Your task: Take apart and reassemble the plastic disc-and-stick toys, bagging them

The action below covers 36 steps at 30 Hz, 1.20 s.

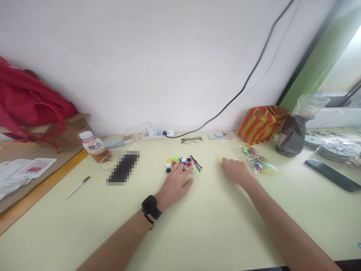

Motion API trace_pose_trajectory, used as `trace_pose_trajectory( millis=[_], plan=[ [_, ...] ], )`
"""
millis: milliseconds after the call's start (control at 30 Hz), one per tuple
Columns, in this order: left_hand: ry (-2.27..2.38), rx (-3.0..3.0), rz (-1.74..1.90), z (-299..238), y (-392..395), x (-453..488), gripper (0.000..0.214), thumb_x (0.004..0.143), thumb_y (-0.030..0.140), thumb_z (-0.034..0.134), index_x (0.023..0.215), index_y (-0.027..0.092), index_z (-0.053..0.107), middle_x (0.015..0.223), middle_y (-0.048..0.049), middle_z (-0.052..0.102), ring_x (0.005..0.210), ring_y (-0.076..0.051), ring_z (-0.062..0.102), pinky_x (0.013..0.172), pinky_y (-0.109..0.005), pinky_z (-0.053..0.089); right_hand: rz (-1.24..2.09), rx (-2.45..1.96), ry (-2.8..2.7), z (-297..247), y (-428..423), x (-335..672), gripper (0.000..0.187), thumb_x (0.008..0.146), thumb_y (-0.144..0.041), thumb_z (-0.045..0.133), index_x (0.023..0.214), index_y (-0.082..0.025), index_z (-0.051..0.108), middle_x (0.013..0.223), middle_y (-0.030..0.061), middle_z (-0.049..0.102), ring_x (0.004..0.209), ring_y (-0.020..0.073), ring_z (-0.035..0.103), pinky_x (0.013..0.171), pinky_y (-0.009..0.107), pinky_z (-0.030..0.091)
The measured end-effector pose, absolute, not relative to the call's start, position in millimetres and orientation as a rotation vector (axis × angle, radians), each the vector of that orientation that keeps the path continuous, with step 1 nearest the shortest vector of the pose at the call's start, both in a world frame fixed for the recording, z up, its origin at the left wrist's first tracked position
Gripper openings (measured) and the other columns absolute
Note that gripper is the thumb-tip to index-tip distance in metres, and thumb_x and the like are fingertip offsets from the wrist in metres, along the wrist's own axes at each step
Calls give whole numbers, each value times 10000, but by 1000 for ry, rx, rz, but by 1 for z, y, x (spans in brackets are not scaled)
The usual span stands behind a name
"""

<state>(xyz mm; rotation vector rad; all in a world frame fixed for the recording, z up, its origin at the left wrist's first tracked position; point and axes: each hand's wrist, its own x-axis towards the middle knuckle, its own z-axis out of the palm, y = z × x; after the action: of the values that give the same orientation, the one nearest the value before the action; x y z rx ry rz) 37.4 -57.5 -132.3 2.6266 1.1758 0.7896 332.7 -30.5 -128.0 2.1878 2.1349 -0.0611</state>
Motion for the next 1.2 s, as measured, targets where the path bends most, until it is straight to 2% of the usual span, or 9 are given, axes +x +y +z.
trace_pose_trajectory(
  millis=[200, 300, 400, 500, 633, 767, 900, 1200],
  plan=[
    [1103, 2557, 887, -131, -57, 40, 174, 987, 235, 573, 1120, 235, 685, 1064, -61, 627, 1025, -242, 607, 1177, -557, 344, -36, 2300, 2090, -131, -26, 341, 292, 1070, -341, 379, 1085, -190, 628, 1052, 159, 736, 955, 311, 715, 745, 368, 449],
    [1094, 2556, 907, -132, -56, 40, 188, 989, 236, 571, 1143, 244, 679, 1081, -62, 642, 1035, -245, 617, 1182, -572, 338, 36, 2363, 2103, -129, -31, 338, 241, 1045, -340, 433, 1096, -193, 617, 1113, 158, 717, 1001, 306, 690, 752, 357, 437],
    [1094, 2565, 906, -134, -56, 40, 193, 986, 248, 581, 1147, 245, 688, 1091, -75, 651, 1052, -266, 616, 1149, -582, 372, 37, 2309, 2420, -128, -38, 328, 198, 1015, -305, 489, 1141, -214, 612, 1157, 127, 701, 1045, 279, 660, 799, 353, 449],
    [1084, 2556, 920, -134, -57, 40, 159, 976, 245, 598, 1090, 240, 709, 1070, -72, 658, 1051, -271, 615, 1112, -562, 406, -195, 1945, 2922, -131, -46, 310, 236, 1020, -273, 486, 1211, -231, 619, 1163, 99, 691, 1082, 250, 639, 898, 361, 465],
    [1048, 2547, 900, -133, -59, 42, 159, 979, 227, 592, 1087, 232, 709, 1050, -71, 667, 1055, -266, 601, 1024, -493, 469, -314, 1811, 3117, -140, -48, 285, 291, 1052, -229, 422, 1254, -229, 633, 1100, 91, 685, 1051, 243, 629, 904, 372, 473],
    [1024, 2524, 883, -133, -61, 44, 164, 985, 226, 584, 1097, 228, 704, 1028, -71, 671, 1024, -257, 593, 950, -450, 497, -338, 1866, 3133, -148, -42, 273, 297, 1054, -207, 420, 1203, -241, 674, 1036, 80, 677, 988, 228, 625, 863, 351, 475],
    [1013, 2504, 904, -134, -61, 44, 173, 982, 232, 587, 1105, 235, 709, 1019, -67, 677, 1016, -257, 594, 952, -457, 497, -450, 1933, 3160, -155, -37, 273, 258, 1027, -177, 443, 1081, -240, 688, 1034, 66, 686, 971, 214, 632, 857, 334, 474],
    [1019, 2494, 875, -134, -61, 44, 170, 983, 243, 592, 1109, 236, 706, 1025, -63, 688, 1045, -264, 598, 959, -454, 498, -624, 1971, 3166, -158, -35, 273, 165, 970, -154, 507, 950, -232, 651, 995, 48, 686, 911, 200, 629, 791, 317, 456]
  ],
)
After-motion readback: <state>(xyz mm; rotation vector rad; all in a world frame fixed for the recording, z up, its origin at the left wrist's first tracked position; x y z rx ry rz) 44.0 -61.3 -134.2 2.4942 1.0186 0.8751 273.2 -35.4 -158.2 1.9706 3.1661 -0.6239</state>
